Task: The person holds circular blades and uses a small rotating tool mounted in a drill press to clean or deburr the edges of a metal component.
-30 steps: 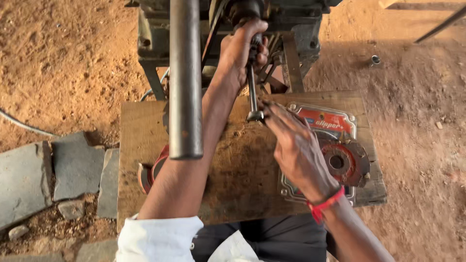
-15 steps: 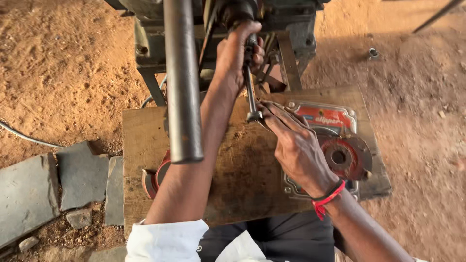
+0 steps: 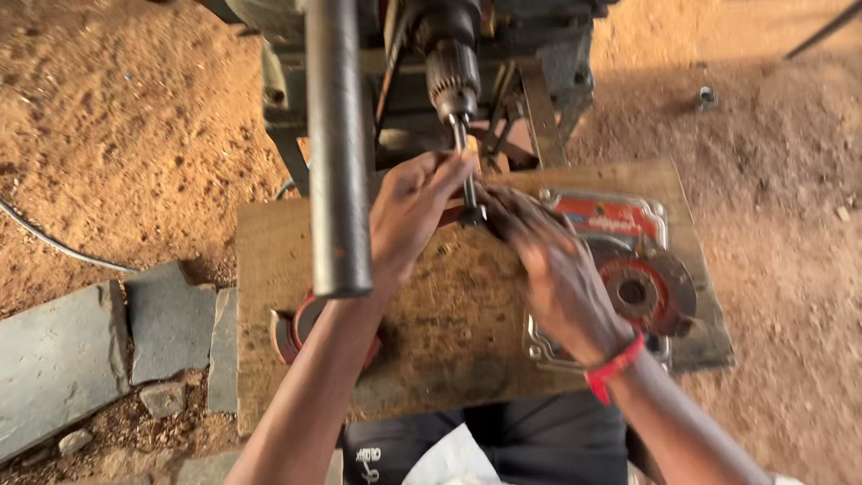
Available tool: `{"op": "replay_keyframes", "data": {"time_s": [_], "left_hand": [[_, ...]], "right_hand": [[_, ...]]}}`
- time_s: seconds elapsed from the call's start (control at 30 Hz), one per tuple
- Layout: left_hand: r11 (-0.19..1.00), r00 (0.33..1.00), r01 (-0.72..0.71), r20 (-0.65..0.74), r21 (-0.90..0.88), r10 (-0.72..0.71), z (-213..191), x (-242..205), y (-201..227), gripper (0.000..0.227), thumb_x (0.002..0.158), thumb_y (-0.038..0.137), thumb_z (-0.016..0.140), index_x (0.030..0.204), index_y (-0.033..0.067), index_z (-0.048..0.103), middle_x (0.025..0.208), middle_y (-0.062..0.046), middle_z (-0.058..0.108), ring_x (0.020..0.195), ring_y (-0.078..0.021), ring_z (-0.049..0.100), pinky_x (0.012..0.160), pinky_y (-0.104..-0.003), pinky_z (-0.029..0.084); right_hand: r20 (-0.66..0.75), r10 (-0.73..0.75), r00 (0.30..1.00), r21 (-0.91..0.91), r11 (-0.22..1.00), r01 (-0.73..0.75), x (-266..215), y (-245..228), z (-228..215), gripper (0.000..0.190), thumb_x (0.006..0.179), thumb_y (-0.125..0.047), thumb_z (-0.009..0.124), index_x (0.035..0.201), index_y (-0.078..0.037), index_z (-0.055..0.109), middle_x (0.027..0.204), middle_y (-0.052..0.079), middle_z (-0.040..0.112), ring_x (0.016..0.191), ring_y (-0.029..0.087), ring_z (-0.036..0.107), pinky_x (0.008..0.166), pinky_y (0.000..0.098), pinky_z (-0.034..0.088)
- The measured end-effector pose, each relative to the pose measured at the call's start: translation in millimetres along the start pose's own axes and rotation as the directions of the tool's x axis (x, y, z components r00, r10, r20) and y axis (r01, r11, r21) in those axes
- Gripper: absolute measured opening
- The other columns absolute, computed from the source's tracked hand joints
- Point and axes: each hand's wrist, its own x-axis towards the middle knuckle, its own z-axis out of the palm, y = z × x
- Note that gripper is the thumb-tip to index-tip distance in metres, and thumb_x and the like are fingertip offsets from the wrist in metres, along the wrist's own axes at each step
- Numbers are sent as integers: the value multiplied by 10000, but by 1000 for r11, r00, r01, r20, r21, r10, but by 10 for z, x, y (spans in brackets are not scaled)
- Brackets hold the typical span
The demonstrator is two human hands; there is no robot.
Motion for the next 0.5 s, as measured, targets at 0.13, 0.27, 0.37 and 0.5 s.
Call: {"op": "replay_keyframes", "data": {"time_s": [0.13,0.27,0.37,0.5], "left_hand": [[985,987,146,78,-94,-139,-150,-393,-88,399,863,420,710,1162,158,681,931,37,772,826,-92,733,732,-298,617],[955,982,-187,-36,-232,183,3,-428,-479,320,887,241,802,1128,37,747,986,-64,763,874,-131,714,764,-290,614],[943,937,-332,-124,-29,326,14,-455,-537,225,890,150,819,1061,15,763,957,-63,756,870,-133,719,745,-280,612],[947,957,-289,-60,-139,283,-6,-450,-534,152,956,120,738,1081,36,756,910,-29,740,839,-108,719,737,-255,605]], "right_hand": [[-16,-34,999,-31,999,34,41,-151,-151,703,670,153,645,1362,44,584,1466,221,545,1400,376,500,1170,479,409],[34,18,999,25,1000,-19,183,-71,-113,730,645,159,629,1368,88,552,1480,277,507,1385,411,461,1134,478,404],[-25,-95,995,-130,987,91,123,-108,-124,715,696,207,552,1389,34,571,1520,238,527,1440,362,485,1201,440,413],[-6,-31,1000,-39,999,30,141,-129,-95,729,640,135,591,1360,24,605,1427,240,549,1355,392,489,1126,469,390]]}}
